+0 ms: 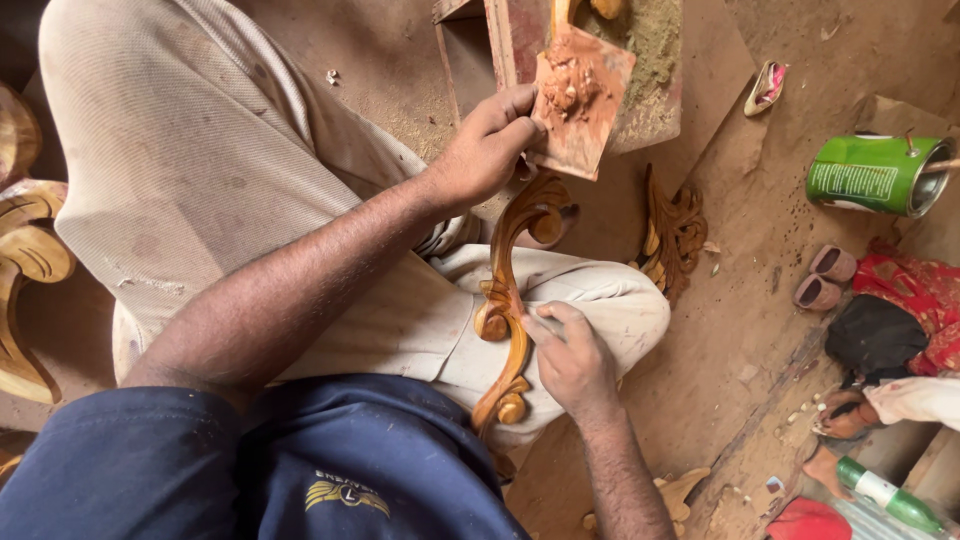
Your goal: The person sits on the floor and applies a reddish-brown paste to a carved wooden piece using a small flat tool. They repeatedly scoop the paste from a board and spread it into the carved details, then smooth the surface with their fingers.
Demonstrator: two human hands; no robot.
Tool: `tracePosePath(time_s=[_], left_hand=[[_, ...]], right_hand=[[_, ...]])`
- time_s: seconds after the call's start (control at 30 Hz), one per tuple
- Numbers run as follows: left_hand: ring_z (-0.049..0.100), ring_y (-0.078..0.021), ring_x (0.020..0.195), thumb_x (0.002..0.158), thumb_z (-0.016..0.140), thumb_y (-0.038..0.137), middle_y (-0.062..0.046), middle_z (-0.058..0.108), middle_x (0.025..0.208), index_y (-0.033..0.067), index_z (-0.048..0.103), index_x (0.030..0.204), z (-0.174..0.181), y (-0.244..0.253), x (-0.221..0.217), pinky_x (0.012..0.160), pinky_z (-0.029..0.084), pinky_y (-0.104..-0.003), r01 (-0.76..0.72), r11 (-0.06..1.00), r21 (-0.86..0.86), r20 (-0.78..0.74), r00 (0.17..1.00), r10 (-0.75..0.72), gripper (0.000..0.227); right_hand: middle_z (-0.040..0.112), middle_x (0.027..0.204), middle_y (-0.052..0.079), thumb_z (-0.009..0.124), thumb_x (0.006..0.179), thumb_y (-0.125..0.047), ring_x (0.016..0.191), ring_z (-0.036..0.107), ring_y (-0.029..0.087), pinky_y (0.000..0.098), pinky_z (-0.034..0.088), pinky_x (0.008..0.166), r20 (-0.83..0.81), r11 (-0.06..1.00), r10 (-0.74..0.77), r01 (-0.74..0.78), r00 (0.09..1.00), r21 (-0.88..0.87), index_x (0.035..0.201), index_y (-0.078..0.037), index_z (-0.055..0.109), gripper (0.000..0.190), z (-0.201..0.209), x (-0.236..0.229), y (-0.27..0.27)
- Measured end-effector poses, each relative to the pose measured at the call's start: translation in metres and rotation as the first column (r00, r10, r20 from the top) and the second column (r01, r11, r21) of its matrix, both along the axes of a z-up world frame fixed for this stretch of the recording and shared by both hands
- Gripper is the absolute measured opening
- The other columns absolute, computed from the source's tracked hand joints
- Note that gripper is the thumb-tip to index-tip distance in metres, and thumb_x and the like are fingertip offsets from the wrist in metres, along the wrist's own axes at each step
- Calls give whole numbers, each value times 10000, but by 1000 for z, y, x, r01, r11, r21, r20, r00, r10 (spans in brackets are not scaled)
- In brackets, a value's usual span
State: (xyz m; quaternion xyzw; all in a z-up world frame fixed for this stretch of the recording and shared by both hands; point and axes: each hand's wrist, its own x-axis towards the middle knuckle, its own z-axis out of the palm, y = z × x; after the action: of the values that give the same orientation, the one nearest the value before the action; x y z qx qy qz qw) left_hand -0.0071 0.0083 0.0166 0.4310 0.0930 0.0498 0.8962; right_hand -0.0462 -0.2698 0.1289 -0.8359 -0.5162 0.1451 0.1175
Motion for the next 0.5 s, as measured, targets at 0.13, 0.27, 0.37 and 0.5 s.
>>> tracePosePath(time_s=[0.13,0.27,0.37,0.5], left_hand=[[625,-89,950,1027,447,109,-27,646,1003,13,618,1190,-4,-4,1,883,566,-283,-44,989,141,75,997,33,255],[627,-99,931,1010,443,103,-32,643,995,-5,611,1167,-13,-10,3,865,575,-292,-31,999,-7,117,993,32,254],[620,-96,903,1004,431,101,-26,640,964,-7,617,1147,-13,-9,3,837,570,-287,-21,1000,17,89,996,20,258],[631,-86,900,1003,430,105,-11,642,948,3,610,1139,-8,-4,3,834,577,-273,-26,998,62,73,997,22,247]], right_hand=[[588,1188,153,640,822,122,1074,660,268,330,596,891,-60,997,-45,49,997,65,1195,-78,732,434,-4,-10,-1],[580,1161,161,655,835,106,1090,610,324,351,603,925,-55,1000,-16,16,998,-9,1213,-81,766,437,-8,-15,-1],[599,1151,156,659,777,99,1101,601,335,442,517,956,-34,998,-5,4,999,-57,1199,-88,773,475,-8,-13,-4],[607,1209,161,581,770,137,1149,599,319,401,508,1016,-244,990,-89,112,966,82,1092,-135,736,449,-10,-9,-8]])
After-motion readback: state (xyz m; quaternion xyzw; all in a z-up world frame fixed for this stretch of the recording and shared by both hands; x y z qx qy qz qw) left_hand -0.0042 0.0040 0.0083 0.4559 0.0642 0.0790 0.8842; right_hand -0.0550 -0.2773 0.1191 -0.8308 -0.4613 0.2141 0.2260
